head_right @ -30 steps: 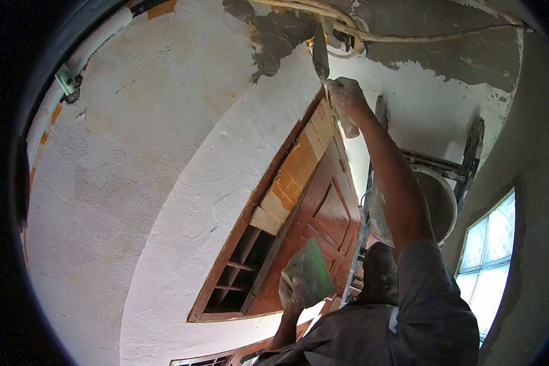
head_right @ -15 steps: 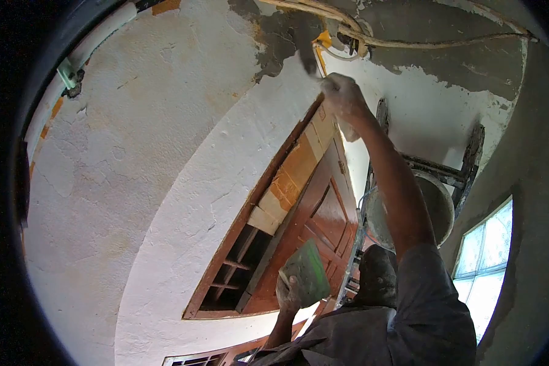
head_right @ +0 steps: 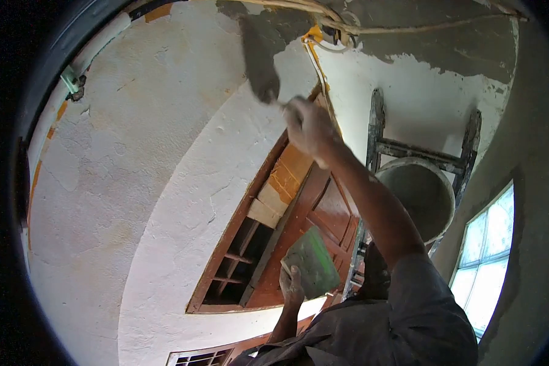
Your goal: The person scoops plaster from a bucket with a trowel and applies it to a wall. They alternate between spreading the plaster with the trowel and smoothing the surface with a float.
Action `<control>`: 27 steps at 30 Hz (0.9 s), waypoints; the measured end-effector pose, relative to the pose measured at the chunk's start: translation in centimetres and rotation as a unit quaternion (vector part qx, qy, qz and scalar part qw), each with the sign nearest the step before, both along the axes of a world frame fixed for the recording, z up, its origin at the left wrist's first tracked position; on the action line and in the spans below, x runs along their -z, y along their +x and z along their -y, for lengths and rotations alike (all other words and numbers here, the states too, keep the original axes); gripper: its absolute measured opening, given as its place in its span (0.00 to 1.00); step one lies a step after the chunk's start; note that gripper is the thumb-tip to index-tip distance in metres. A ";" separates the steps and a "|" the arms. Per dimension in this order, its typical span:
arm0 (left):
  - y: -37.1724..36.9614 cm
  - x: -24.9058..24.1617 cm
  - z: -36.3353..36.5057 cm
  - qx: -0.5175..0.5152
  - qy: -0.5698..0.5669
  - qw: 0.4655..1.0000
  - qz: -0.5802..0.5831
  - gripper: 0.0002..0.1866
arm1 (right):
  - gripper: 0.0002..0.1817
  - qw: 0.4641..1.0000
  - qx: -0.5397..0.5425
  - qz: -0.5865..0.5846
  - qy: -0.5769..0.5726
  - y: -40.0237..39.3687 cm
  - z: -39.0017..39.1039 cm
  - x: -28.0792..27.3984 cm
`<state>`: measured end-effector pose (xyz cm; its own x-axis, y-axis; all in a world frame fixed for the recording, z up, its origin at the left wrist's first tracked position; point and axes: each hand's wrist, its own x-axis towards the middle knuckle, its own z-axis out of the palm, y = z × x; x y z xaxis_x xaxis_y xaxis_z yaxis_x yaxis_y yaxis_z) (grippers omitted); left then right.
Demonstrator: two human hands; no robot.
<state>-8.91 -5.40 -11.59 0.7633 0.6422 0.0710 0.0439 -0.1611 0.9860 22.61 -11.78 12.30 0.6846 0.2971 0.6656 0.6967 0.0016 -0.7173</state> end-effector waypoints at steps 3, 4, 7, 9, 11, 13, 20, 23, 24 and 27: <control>-0.6 -1.1 0.8 -0.009 -0.004 1.000 0.000 0.33 | 0.13 0.998 -0.024 -0.062 0.007 1.6 -1.3 1.0; -0.6 -1.2 0.7 -0.011 -0.004 1.000 -0.004 0.34 | 0.13 0.995 -0.048 -0.090 0.002 1.7 -1.9 1.1; -0.9 -0.9 0.7 -0.012 -0.019 1.000 -0.015 0.34 | 0.10 0.997 -0.058 0.036 -0.025 -3.7 -1.8 2.1; -1.0 -0.7 0.8 -0.007 -0.041 0.999 -0.030 0.34 | 0.10 0.994 -0.090 0.045 -0.042 -5.2 -1.4 2.7; -0.6 -1.0 0.5 -0.008 -0.041 0.999 -0.022 0.34 | 0.10 0.994 -0.098 0.053 -0.004 -5.4 -1.5 3.4; -0.6 -1.6 0.8 -0.019 -0.028 0.999 0.006 0.32 | 0.10 0.998 -0.050 0.011 0.024 -3.9 -1.9 3.2; -1.6 -0.9 0.4 -0.017 -0.055 0.998 -0.003 0.34 | 0.11 0.983 -0.178 0.044 0.032 -7.8 -2.2 4.8; -1.5 -1.1 0.0 -0.004 -0.122 0.992 0.019 0.34 | 0.13 0.921 -0.299 -0.197 0.156 -8.9 -2.2 6.0; -1.4 -0.9 -0.2 -0.006 -0.149 0.989 0.026 0.34 | 0.13 0.878 -0.330 -0.275 0.211 -8.9 -2.1 6.0; -1.5 -0.9 -0.7 -0.017 -0.195 0.980 0.045 0.33 | 0.16 0.749 -0.390 -0.419 0.334 -8.1 -2.8 6.0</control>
